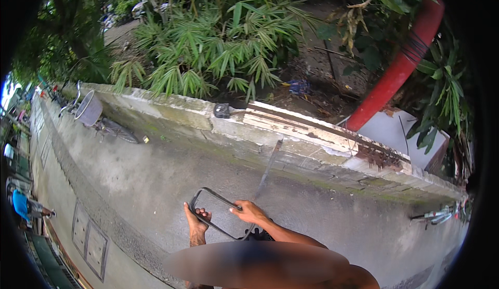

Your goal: The person uses a long metal bar to bend a U-shaped metal rod against a concrete curb, repeatedly adjusting the rod and applying leverage. After completing the bend, the person walks to a nearby workshop where another person cuts metal rods with a chop saw, and the person gathers the cut pieces.

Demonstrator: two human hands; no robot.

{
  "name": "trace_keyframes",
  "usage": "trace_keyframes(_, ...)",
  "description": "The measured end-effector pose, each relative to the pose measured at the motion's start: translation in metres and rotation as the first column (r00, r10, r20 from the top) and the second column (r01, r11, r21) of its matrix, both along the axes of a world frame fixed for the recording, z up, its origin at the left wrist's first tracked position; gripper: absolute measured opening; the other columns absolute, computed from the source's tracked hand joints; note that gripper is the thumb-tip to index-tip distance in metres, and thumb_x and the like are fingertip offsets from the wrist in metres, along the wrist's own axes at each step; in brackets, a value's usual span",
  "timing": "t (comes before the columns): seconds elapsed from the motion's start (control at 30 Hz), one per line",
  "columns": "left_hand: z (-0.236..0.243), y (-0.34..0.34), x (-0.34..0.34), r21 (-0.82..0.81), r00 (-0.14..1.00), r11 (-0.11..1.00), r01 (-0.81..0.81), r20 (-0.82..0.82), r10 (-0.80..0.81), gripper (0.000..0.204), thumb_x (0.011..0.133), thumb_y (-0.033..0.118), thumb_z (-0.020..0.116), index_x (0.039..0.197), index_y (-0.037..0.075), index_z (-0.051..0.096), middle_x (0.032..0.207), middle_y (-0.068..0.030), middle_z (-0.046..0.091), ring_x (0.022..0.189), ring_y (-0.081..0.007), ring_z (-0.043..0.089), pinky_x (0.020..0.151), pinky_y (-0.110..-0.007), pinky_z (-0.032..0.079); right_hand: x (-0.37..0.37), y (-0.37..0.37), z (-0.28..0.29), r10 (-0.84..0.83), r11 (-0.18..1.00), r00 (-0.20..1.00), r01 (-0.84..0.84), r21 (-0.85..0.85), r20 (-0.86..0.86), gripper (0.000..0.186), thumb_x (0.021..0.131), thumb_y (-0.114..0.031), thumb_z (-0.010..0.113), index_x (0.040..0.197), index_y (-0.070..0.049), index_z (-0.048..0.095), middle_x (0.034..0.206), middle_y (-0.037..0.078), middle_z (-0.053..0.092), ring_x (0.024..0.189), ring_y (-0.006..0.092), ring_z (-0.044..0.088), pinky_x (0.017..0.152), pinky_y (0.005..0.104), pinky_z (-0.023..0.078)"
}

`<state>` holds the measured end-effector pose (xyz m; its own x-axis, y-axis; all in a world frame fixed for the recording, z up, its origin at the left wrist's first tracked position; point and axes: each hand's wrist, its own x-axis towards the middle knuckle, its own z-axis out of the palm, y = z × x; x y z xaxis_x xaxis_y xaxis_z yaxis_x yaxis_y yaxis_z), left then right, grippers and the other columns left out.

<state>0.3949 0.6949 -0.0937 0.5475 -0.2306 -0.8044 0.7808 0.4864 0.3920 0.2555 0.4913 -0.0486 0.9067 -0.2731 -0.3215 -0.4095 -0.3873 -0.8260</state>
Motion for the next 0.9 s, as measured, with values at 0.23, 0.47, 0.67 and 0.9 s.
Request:
trace_keyframes(0.23,0.117,-0.22,0.024,-0.043,0.731,0.811,0.583,0.463,-0.501,0.07,0.093,0.073,0.045,0.09,0.005,0.058,0.091,-0.0137,0.068,0.078,-0.0266,0.068,0.08,-0.044,0.055,-0.056,-0.133,0.049,-0.568,0.806,0.81,0.513,0.295,0.142,0.038,0.097,-0.029,0.065,0.125,-0.004,0.066,0.088,0.008,0.071,0.077,0.0164,0.065,0.069,0.0305,0.051)
trace_keyframes(0.47,0.124,-0.247,0.076,0.599,0.306,0.686,0.412,0.618,-0.724,0.06,0.099,0.05,0.055,0.123,-0.005,0.057,0.109,-0.0163,0.069,0.093,-0.023,0.068,0.081,-0.038,0.054,0.014,-0.266,0.035,-0.881,0.464,0.455,0.775,0.43,0.13,0.027,0.097,-0.025,0.063,0.108,0.0,0.069,0.057,-0.001,0.048,0.045,0.0086,0.042,0.042,0.0289,0.033)
trace_keyframes(0.67,0.001,-0.019,0.046,0.648,0.652,0.623,0.439,0.247,-0.717,0.058,0.1,0.045,0.054,0.126,-0.006,0.053,0.108,-0.0196,0.068,0.09,-0.0285,0.07,0.074,-0.04,0.058,0.031,-0.306,-0.025,-0.935,0.354,0.342,0.887,0.296,0.094,0.023,0.094,-0.02,0.061,0.084,0.001,0.063,0.056,0.004,0.05,0.044,0.013,0.048,0.042,0.0317,0.037)
trace_keyframes(0.9,-0.044,0.216,-0.055,0.701,0.937,0.635,0.324,-0.147,-0.316,0.059,0.101,0.045,0.046,0.132,-0.005,0.049,0.108,-0.0196,0.068,0.085,-0.0332,0.069,0.066,-0.048,0.057,0.003,-0.308,-0.026,-0.94,0.141,0.327,0.627,0.766,-0.094,0.024,0.09,-0.021,0.073,0.095,-0.002,0.059,0.072,0.006,0.06,0.056,0.017,0.061,0.048,0.0317,0.053)
